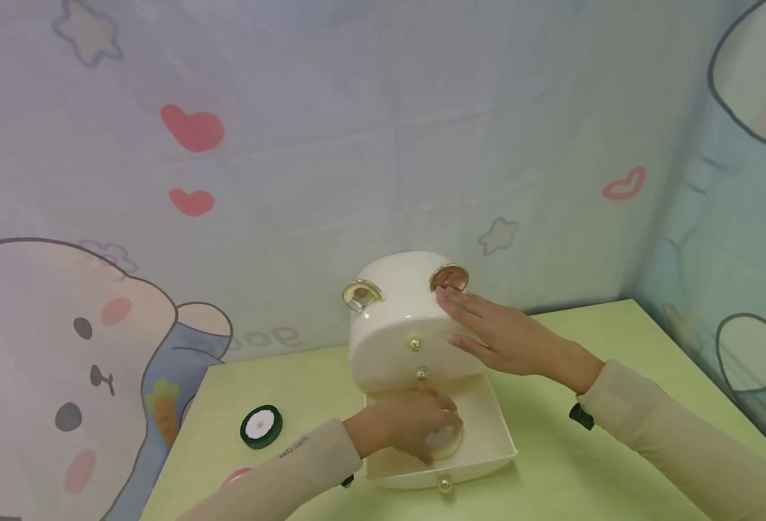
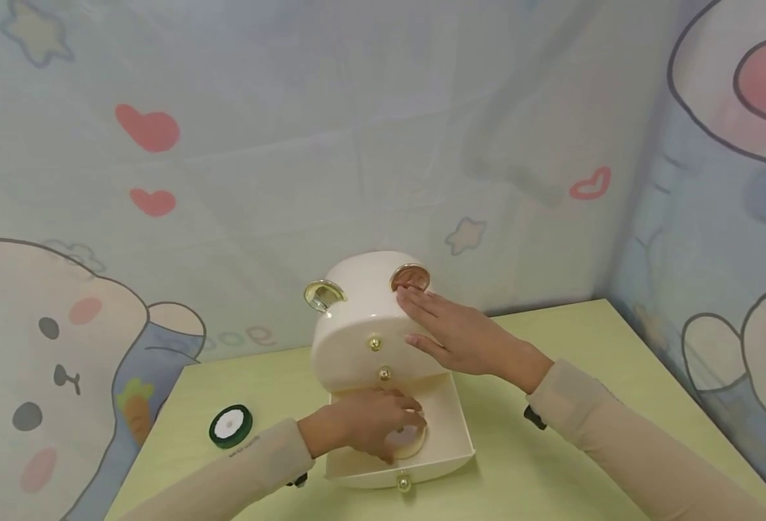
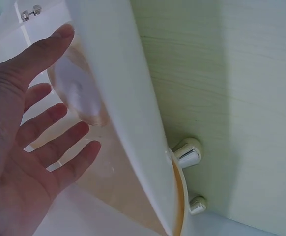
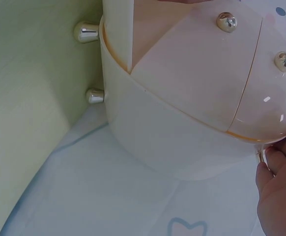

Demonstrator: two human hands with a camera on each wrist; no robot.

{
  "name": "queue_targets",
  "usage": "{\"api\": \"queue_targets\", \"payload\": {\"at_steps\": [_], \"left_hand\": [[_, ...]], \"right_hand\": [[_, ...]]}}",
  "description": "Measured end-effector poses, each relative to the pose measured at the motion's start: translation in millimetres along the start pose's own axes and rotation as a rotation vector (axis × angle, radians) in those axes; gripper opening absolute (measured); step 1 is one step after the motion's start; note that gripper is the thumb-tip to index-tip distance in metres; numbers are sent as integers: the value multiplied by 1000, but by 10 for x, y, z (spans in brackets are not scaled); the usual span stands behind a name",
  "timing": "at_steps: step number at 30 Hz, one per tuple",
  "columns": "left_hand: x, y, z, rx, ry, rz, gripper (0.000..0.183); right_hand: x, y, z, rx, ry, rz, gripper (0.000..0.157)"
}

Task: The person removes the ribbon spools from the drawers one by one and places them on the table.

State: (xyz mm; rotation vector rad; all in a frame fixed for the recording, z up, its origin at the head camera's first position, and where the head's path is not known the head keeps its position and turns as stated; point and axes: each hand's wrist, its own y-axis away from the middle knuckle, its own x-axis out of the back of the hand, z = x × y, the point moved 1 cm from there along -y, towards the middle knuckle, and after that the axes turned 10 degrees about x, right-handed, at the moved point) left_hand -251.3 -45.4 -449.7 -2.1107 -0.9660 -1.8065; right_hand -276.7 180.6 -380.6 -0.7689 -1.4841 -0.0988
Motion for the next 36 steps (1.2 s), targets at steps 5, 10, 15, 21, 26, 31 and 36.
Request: {"api": "queue_targets", "payload": {"at_steps": [5,10,15,21,26,31,36], "left_hand": [[-19,-14,14,3,6,-1,72],[-49,-27,29,0,13,-2,70],[-60,-39,30,0,22,11,69],[-44,-39,21,-23,-19,47,67],[-54,-27,3,-19,-8,54,64],[-84,-28,-7,-3,10,57,61],[-113,-24,5,-3,10,66,59]], "right_hand": [[-9,2,8,14,14,11,70],[-20,7,5,21,8,16,69],[-21,12,4,18,5,16,70],[-22,9,15,11,4,15,70],[-26,-12,14,16,3,11,70],[-34,-24,16,16,0,9,70],[-48,-14,19,15,6,12,71]]}}
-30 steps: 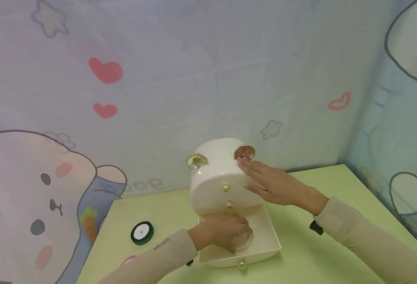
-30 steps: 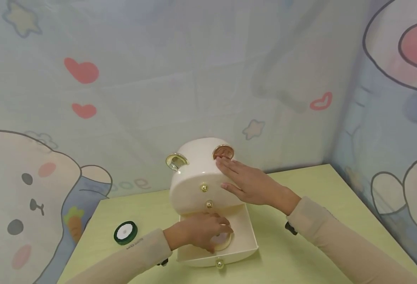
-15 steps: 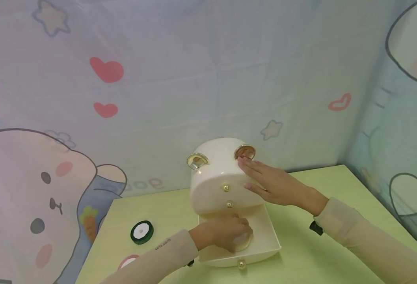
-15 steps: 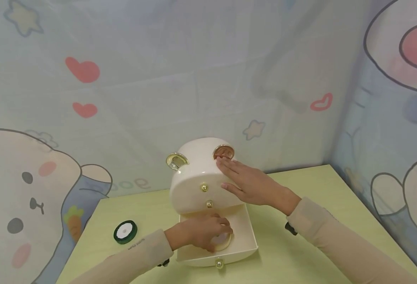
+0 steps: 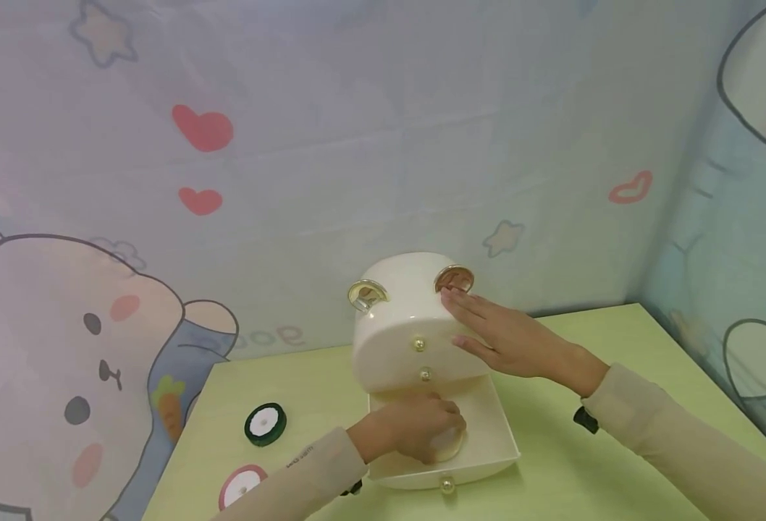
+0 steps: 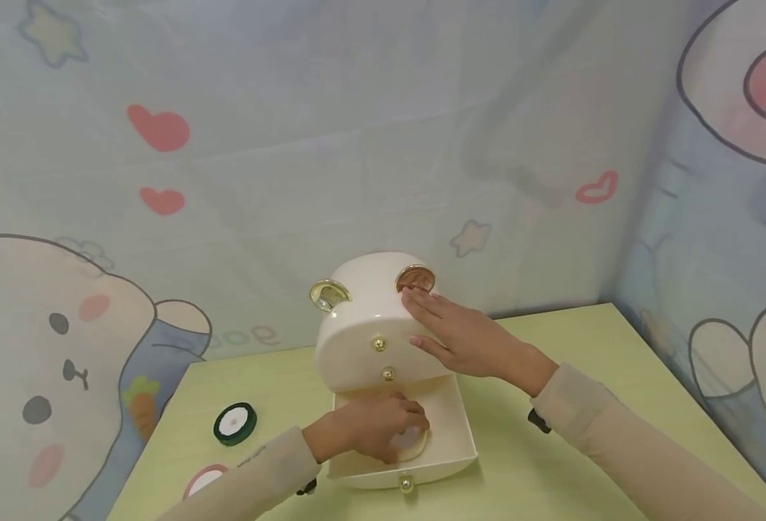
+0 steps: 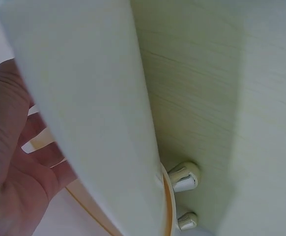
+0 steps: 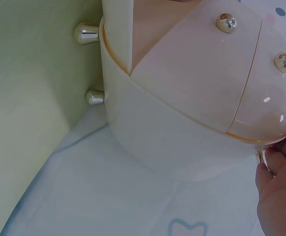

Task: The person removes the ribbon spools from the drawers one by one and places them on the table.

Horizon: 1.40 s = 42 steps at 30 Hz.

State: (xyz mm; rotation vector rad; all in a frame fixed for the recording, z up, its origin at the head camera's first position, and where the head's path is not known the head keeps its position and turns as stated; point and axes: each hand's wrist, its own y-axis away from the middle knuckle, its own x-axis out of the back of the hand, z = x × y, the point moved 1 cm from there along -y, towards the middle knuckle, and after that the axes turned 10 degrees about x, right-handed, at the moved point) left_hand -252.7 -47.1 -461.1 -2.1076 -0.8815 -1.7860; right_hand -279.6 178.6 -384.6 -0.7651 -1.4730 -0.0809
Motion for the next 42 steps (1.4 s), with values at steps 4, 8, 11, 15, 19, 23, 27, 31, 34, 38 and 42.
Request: {"api": "queue_targets", "payload": {"at_steps": [4,8,11,15,19,23,27,31,34,38,42], "left_hand": [[-17,-7,19,17,33,-18,59],[-1,-3,37,34,72,-26,61],[36,12,44,46,95,-26,63],[127,51,34,52,116,-30,62],[228,99,5,57,145,-20,62],[327,159,-20,62,190,10,63],[427,226,-25,63,243,29,64],[511,291,-27,58,273,47,65],[565,336,-23,54,273,62,64],[616,392,-10,50,267,69,63],[677,463,8,47,266,79,62]], "right_hand": [[4,14,-2,0,-5,7,71],[13,18,-11,1,-8,6,70],[22,21,-17,-5,-13,5,70],[24,20,-12,-10,-14,1,71],[21,20,-5,-10,-11,-1,71],[20,16,-9,-9,-16,4,71],[25,15,-20,-8,-24,10,71],[23,17,-15,-3,-16,14,71],[19,14,-9,-1,-13,12,71],[16,19,-10,-1,-21,9,71],[5,19,-5,0,-15,8,71]]}}
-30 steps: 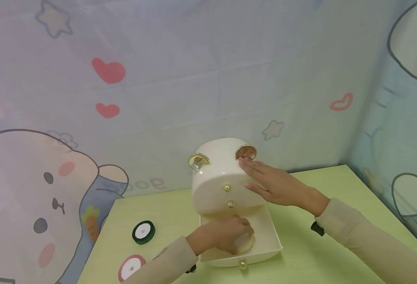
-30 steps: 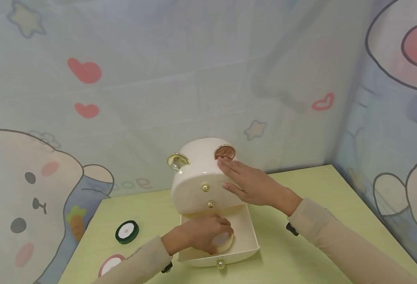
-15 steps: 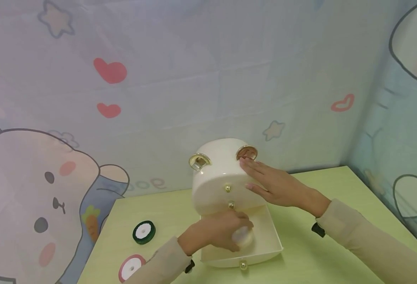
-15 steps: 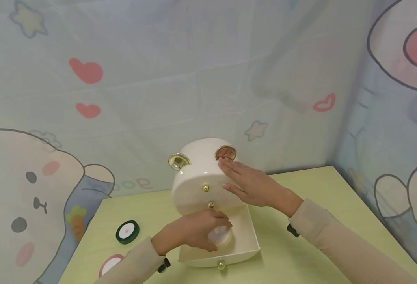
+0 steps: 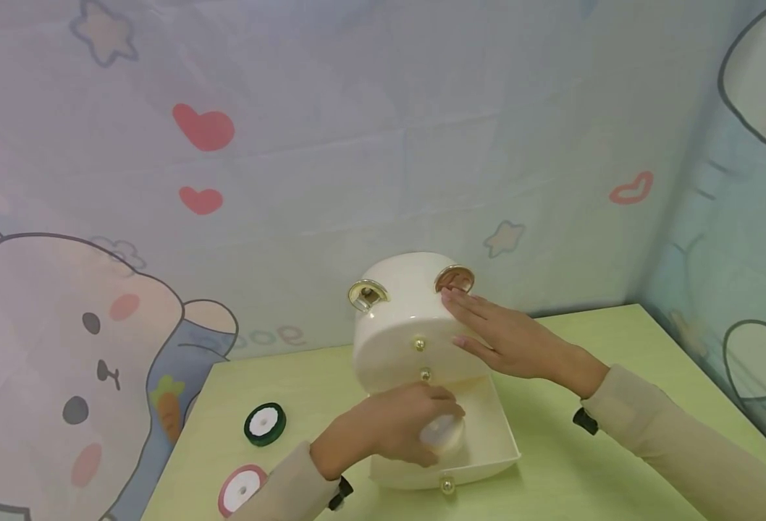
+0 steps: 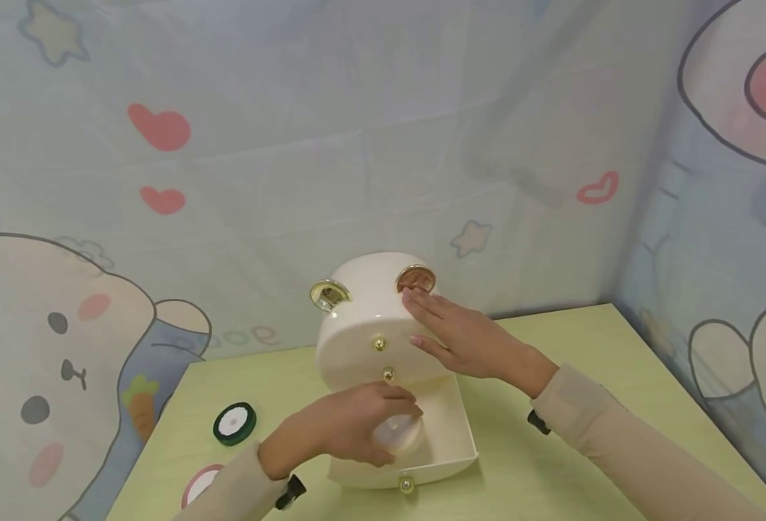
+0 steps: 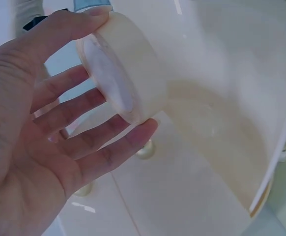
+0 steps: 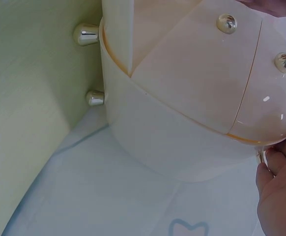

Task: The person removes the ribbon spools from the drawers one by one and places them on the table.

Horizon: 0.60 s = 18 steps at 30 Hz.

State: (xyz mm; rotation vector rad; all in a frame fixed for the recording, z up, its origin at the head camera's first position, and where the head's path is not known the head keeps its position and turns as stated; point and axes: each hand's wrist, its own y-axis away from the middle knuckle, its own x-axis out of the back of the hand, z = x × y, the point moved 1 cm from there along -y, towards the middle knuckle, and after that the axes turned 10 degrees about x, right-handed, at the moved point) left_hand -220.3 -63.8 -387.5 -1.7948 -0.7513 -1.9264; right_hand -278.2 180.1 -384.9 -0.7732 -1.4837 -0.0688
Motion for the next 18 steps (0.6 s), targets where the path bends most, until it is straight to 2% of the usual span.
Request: {"api": "queue_targets", "payload": {"at_steps": [9,18], "left_hand": [[186,173,43,22,71,48,61],[267,328,-14,88,132,77,57]], "right_hand": [[7,-3,-6,-12,-12,-10,70],[-1,1,-2,-12,-13,-8,70]]}}
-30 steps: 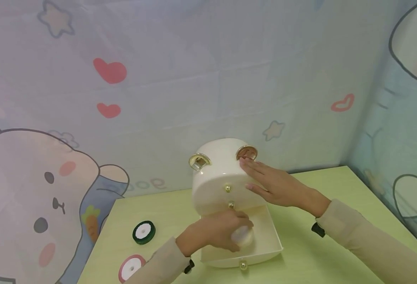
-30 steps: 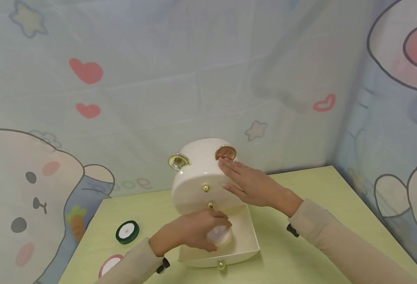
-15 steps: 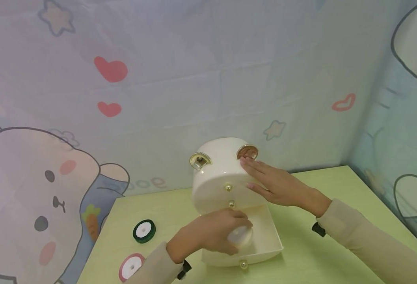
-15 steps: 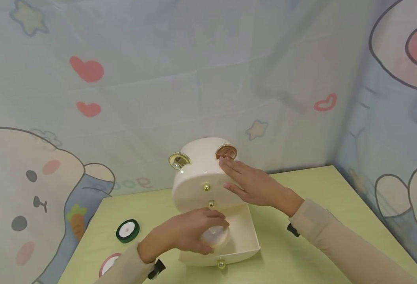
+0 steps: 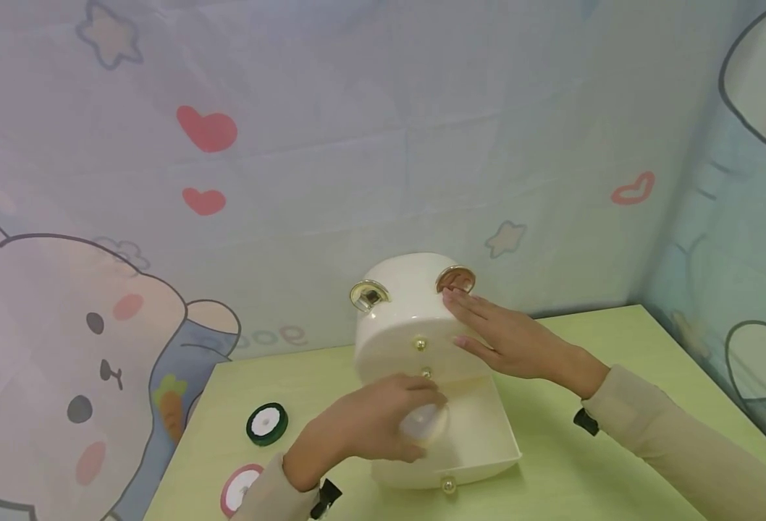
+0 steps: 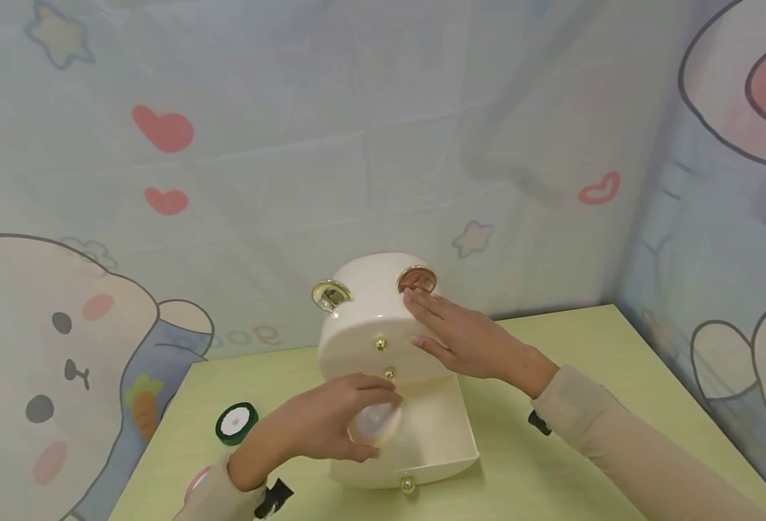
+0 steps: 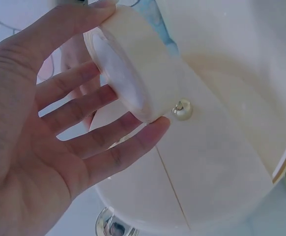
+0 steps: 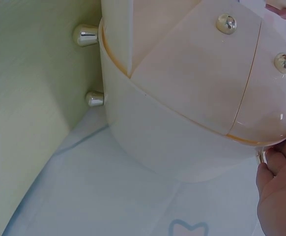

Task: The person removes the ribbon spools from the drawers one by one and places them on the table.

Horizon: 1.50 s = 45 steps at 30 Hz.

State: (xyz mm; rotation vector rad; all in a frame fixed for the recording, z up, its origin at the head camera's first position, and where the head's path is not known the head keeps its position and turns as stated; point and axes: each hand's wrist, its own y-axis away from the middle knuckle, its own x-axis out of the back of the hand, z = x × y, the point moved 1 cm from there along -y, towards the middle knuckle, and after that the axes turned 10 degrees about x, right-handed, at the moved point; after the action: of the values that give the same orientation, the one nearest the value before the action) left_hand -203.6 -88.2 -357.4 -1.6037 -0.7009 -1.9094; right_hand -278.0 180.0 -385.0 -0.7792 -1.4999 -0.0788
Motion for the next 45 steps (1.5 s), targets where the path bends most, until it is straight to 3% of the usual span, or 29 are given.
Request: {"api": "queue_targets", "payload": {"at_steps": [10,31,36,45], "left_hand": [[83,259,-120,120,106,60,60],[-63,761,-654,322,280,198,59],[-155,818,-778,376,292,202,58],[-451,852,-990,437,285,213,59]], "right_hand": [[-6,-2,3,7,14,1,71],[-32,-11,-20,57,52,53,70],[-20,-22,-30,43,44,43,70],[-20,-13,-46,29,32,29,70]]}}
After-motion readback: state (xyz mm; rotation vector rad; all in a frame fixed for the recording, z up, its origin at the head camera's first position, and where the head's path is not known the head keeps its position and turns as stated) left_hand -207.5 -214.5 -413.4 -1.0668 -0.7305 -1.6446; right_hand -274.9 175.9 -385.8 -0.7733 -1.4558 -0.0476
